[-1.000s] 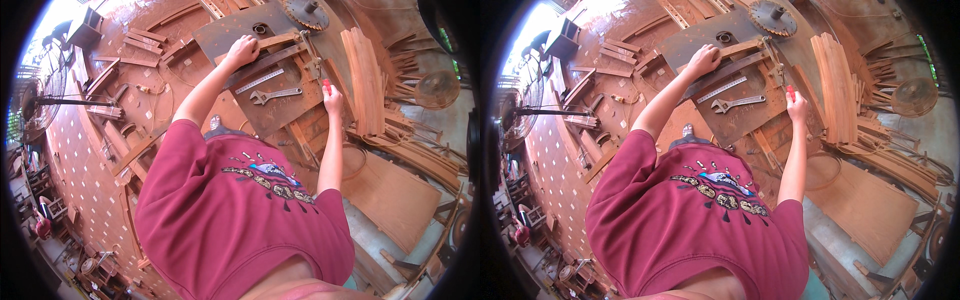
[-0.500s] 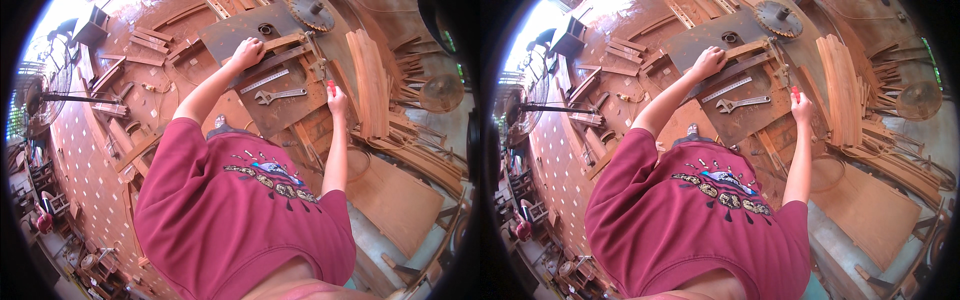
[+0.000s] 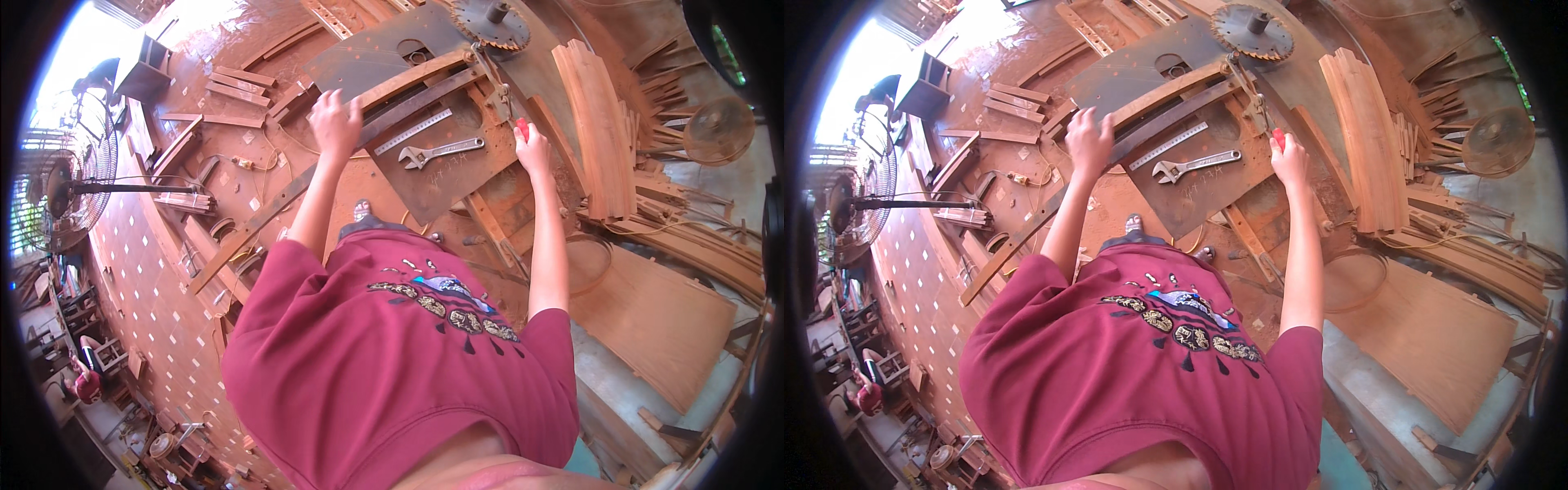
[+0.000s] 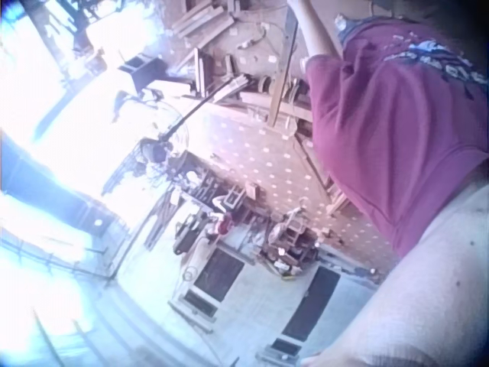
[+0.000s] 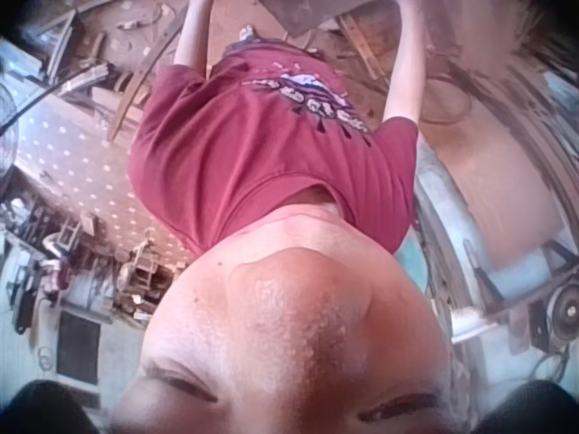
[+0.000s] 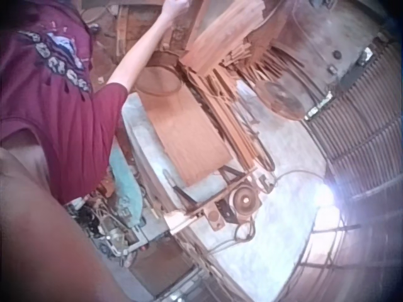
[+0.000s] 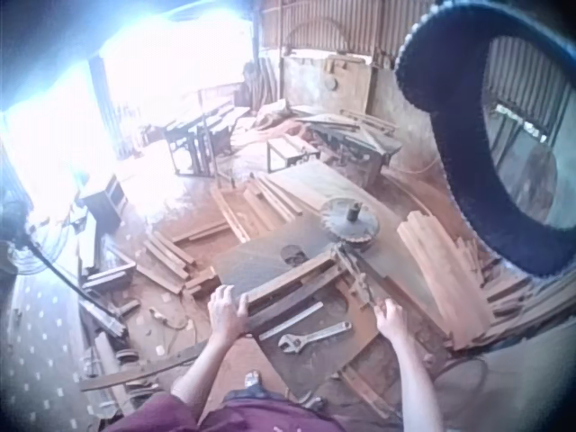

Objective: The person repeatedly cuts thin wooden strips on a table saw using a push stick. They pick up strips from a pile, position them against the fence, and push them through the blade, then place the cut pieces aside.

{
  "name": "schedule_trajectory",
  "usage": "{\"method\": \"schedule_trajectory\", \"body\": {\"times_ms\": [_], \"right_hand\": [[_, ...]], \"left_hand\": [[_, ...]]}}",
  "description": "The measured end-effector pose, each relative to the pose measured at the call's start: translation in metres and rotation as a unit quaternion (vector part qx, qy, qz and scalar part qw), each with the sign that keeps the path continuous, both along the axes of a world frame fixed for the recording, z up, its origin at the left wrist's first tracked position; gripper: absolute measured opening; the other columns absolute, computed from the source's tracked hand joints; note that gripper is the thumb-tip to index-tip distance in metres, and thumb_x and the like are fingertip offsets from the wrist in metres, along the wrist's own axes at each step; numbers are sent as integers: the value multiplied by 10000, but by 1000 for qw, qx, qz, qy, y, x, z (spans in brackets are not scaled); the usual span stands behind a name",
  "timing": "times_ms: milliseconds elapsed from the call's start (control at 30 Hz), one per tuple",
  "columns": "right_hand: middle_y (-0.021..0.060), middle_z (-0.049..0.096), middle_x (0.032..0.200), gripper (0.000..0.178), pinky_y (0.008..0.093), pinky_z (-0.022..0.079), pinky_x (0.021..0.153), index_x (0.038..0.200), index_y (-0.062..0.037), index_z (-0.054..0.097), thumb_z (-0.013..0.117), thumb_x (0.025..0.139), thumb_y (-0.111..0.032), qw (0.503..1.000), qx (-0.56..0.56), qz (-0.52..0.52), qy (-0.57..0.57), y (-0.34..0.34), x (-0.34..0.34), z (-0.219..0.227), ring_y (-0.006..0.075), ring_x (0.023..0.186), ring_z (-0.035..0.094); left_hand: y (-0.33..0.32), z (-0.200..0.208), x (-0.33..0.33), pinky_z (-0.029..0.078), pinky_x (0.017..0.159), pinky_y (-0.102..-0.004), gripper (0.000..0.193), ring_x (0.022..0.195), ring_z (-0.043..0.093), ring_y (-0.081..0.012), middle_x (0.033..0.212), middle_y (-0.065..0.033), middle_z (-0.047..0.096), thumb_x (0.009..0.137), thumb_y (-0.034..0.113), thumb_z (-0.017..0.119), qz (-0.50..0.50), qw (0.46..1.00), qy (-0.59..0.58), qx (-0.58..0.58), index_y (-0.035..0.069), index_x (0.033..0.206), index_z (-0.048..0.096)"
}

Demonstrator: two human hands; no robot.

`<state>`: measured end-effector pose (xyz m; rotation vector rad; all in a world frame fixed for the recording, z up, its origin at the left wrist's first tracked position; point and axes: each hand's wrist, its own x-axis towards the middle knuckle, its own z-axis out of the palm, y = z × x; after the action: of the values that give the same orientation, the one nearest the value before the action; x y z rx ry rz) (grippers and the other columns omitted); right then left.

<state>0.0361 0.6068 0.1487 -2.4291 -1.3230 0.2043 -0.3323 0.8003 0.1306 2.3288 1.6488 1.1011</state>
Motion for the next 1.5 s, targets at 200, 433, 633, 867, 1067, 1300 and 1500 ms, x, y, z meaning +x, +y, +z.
{"method": "schedule_trajectory", "body": {"times_ms": [200,433,633,867,1067,1300,1500], "right_hand": [[258,693,1019,404,560,508,822,1044,-40,614,534,972,-429,999,-40,-23,-2,10,0,-3,461,984,654],[246,689,1101,487,523,511,894,1102,-44,648,523,966,-495,996,-86,-36,9,26,10,-21,424,1062,651],[228,713,1030,676,486,500,919,1066,-50,699,355,980,-625,990,-69,-66,107,46,22,-46,393,1062,661],[179,736,928,706,463,482,945,1011,-45,728,332,982,-628,989,-35,-46,137,64,31,-64,372,1057,667],[182,735,950,708,478,475,955,1043,-54,729,344,973,-645,992,-47,-35,114,61,32,-71,376,1077,659],[270,676,1117,729,473,474,990,1116,-20,700,314,985,-624,999,-2,-20,51,51,22,-65,409,1145,621],[255,669,1183,697,496,484,991,1137,-35,710,320,996,-595,997,-16,-21,75,13,14,-57,402,1168,620]], "left_hand": [[-47,-22,-77,500,797,-490,484,884,674,-363,912,-208,697,984,468,502,58,970,111,-210,39,865,692],[-45,-53,-76,495,616,-467,620,638,678,-340,670,-155,681,1011,543,374,93,978,173,-77,98,692,665],[-31,-74,-71,494,588,-441,673,606,678,-307,632,-134,671,1013,563,348,101,979,174,-32,103,636,664],[-11,-89,-66,509,597,-429,675,589,685,-295,628,-117,682,1010,562,355,121,977,177,-9,113,650,707],[-17,-88,-62,528,646,-461,674,664,696,-330,700,-151,699,1005,571,363,114,978,169,-39,92,708,733],[-26,-78,-55,416,969,-537,718,1089,637,-381,1089,-200,704,1002,638,272,149,948,238,-152,41,1084,663],[-57,-78,-53,352,1084,-489,804,1275,530,-341,1322,-172,605,954,712,292,161,925,255,-231,53,1316,578]]}}
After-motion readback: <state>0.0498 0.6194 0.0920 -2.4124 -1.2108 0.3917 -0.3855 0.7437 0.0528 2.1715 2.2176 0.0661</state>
